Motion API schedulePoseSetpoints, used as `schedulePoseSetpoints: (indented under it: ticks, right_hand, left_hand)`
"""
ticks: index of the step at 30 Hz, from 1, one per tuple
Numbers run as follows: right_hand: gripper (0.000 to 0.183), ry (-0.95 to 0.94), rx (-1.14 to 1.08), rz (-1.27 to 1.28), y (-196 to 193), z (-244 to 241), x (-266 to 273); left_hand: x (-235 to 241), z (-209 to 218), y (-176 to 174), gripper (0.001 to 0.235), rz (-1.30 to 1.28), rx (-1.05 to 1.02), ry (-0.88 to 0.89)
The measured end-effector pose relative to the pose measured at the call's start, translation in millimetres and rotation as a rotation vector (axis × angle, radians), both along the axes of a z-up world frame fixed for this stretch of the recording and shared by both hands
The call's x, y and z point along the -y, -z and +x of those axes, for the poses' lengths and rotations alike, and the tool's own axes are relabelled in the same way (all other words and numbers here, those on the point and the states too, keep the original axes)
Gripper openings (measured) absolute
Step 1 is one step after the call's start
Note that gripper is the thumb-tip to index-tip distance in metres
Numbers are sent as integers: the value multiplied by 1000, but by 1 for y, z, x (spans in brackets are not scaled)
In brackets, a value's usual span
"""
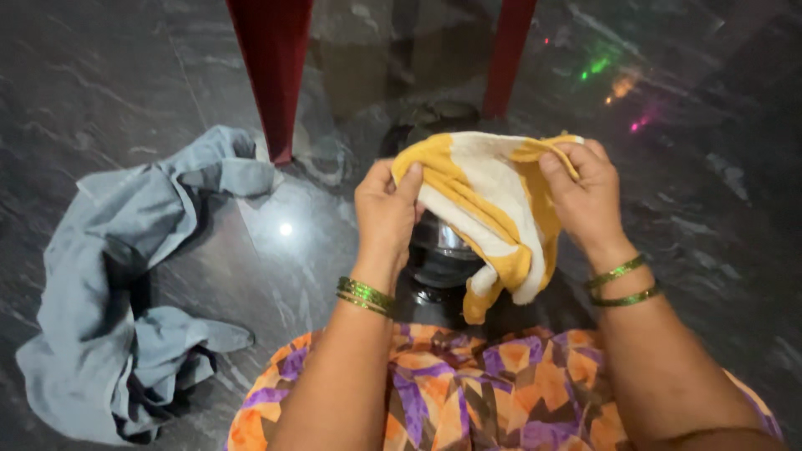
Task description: The person wipes a red plastic chair with a yellow cloth, cleaning the backrest, seat, and legs. Then the person wipes a black motorcycle helmet with the same cloth.
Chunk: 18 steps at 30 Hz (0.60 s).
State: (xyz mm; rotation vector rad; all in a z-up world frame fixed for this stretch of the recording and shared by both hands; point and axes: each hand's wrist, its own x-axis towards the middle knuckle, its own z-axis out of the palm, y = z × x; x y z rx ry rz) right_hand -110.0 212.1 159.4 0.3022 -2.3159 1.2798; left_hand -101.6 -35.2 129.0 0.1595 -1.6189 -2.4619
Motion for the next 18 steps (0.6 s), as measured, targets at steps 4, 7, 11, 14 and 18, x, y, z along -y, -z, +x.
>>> schedulePoseSetpoints:
  ticks: [4,7,11,14,18]
  right_hand:
    - [53,-166,9,282,-3,14,18]
    - [51,-212,-30,451,-5,22,29]
    - [30,-258,-43,289,-15,26,31]
    - [32,-418,-225,212,-23,34,31]
    - [35,-431,-276,55,-11,49,53]
  left_hand:
    - [-5,4,-13,15,155,-113,66]
    - [-8,8,-15,14,324,-136,112]
    - [-10,7,-8,15,417,-153,164]
    - [-23,7,0,17,216,-163,140]
    - [-48,19,6,25,250,-44,247]
